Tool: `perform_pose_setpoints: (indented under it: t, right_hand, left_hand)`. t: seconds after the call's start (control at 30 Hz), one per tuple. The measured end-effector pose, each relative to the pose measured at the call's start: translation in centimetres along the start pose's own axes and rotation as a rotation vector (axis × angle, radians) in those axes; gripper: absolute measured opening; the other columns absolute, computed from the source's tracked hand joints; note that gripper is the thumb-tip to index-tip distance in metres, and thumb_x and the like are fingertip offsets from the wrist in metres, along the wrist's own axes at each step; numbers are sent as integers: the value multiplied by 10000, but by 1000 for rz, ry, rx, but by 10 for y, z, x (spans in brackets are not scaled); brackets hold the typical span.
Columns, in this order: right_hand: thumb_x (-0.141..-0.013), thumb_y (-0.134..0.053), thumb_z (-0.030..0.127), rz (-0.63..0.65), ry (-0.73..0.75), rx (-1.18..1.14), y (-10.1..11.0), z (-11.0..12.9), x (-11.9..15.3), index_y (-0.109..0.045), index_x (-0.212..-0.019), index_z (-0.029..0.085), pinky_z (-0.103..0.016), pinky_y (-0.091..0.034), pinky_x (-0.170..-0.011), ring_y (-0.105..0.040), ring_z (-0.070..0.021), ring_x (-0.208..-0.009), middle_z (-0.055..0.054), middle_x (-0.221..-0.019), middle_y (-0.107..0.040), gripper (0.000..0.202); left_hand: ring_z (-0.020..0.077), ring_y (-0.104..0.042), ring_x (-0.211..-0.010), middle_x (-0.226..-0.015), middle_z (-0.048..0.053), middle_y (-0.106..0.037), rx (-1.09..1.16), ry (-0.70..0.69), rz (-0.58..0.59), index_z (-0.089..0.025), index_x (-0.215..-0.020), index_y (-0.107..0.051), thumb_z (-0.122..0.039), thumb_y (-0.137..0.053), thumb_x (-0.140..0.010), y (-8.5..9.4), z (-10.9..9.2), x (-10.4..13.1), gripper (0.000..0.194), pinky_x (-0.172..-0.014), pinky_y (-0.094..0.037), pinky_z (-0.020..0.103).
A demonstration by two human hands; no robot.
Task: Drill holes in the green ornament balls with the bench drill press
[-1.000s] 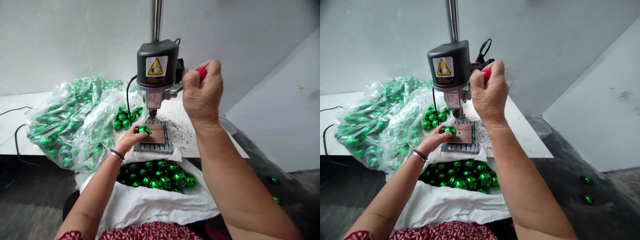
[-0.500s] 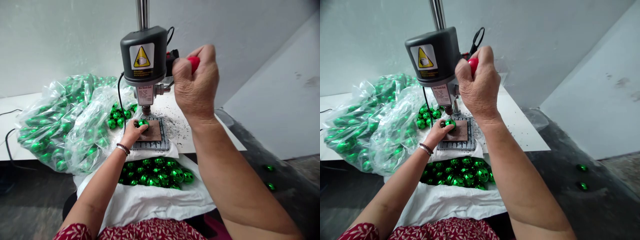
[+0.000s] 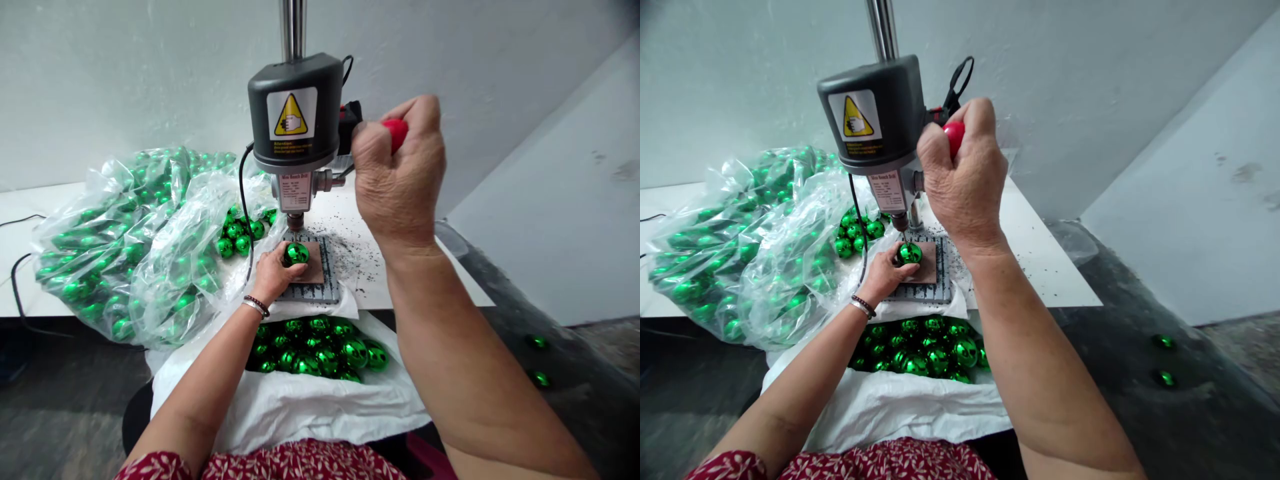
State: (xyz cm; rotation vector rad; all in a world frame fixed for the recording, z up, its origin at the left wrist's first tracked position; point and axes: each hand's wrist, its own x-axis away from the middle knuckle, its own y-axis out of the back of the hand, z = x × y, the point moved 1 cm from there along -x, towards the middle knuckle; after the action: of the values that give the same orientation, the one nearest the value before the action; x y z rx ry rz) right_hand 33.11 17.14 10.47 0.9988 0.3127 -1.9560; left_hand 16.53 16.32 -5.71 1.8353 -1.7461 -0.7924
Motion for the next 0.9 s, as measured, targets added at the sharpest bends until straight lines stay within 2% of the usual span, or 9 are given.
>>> perform_pose_setpoints:
  t: [0.2,0.4,0.6,0.73,0.9]
  right_hand:
    - [-893,-530,269,-20,44,3,5,-3,11,-372,-843,182,-164,-347,-667,-332,-1,-634,71,-725,-343,188]
    - [-892,-504,285,-74,95,48,6,-8,20,-403,-830,179,-183,-358,-643,-351,-13,-632,59,-716,-380,159]
    - [-832,-518,279,-115,118,62,8,-12,34,-438,-805,184,-199,-361,-599,-372,-36,-616,44,-689,-431,127]
    - [-851,-494,269,-95,128,68,9,-12,40,-414,-814,192,-207,-384,-630,-397,-45,-635,34,-720,-449,118]
    - [-865,-481,316,-136,131,122,9,-12,47,-444,-811,205,-227,-409,-615,-458,-64,-624,25,-715,-490,129]
  left_hand:
    - [319,-633,-987,-920,72,-731,-53,-9,-29,-246,-1226,-680,-389,-787,-749,-4,0,2,509,-891,-487,424]
    - [326,-619,-1011,-972,83,-722,-87,-3,-26,-247,-1275,-656,-412,-771,-762,-7,3,4,550,-907,-480,431]
    - [352,-599,-1048,-1012,112,-718,-67,-4,-38,-238,-1268,-659,-430,-780,-764,-9,6,4,553,-930,-463,461]
    - [335,-600,-1051,-999,100,-715,-100,-9,-44,-238,-1255,-659,-429,-774,-776,-9,5,5,528,-934,-464,439]
    - [345,-599,-1059,-1040,113,-724,-146,-14,-28,-224,-1287,-642,-437,-758,-795,-9,4,6,548,-933,-467,441]
